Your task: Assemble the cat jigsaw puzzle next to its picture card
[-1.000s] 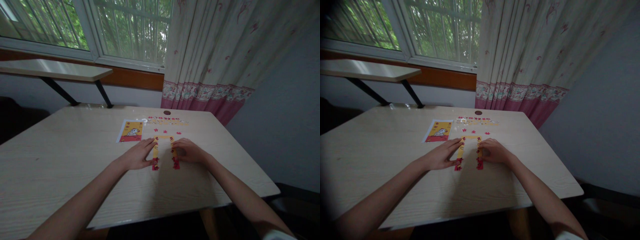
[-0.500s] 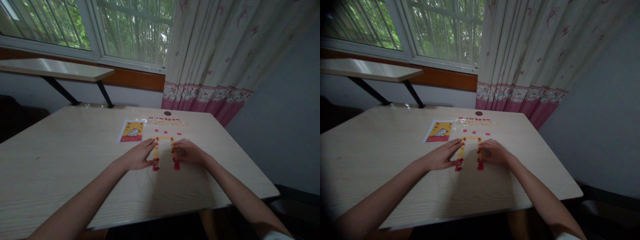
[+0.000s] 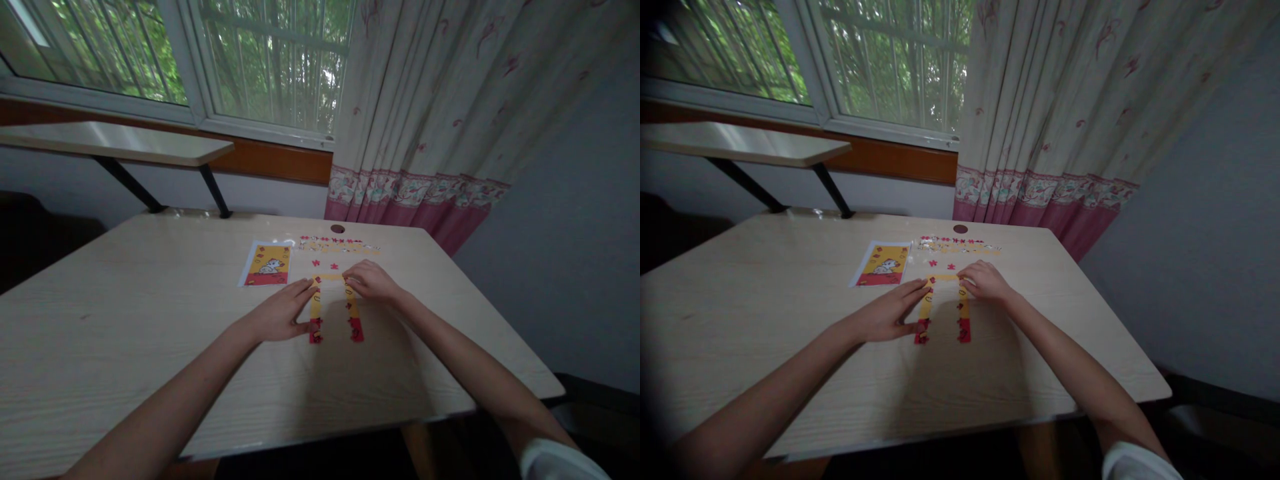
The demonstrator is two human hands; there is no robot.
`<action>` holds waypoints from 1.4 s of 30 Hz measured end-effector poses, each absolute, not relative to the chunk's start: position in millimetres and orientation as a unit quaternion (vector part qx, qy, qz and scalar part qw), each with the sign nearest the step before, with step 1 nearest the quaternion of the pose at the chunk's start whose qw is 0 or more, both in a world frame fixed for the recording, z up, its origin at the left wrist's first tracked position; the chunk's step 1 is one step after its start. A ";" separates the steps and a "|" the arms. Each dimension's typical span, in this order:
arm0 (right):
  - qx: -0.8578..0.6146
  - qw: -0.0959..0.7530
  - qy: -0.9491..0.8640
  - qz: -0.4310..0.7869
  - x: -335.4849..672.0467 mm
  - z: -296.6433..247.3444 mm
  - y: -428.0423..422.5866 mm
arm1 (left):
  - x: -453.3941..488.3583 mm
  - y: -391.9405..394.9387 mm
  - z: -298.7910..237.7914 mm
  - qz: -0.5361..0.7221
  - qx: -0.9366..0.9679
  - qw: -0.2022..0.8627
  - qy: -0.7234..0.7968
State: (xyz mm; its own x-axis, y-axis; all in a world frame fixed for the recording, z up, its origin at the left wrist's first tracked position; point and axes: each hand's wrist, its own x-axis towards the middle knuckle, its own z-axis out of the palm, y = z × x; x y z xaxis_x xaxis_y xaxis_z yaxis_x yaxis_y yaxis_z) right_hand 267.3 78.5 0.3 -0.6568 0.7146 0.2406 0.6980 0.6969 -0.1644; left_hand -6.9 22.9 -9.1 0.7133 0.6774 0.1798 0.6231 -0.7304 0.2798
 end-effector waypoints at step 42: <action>-0.432 0.331 -0.762 0.351 257.1 -6.8 35.7 | 19.4 16.0 -3.4 0.291 0.864 0.198 0.359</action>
State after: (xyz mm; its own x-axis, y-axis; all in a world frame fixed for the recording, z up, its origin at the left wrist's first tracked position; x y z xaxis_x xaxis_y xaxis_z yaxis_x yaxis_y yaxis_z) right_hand 257.1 35.7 -6.8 -0.4076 0.8908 0.2008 0.4256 0.3799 -0.8213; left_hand 19.4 16.0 -3.4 0.5729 0.7355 0.3617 0.5044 -0.6642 0.5517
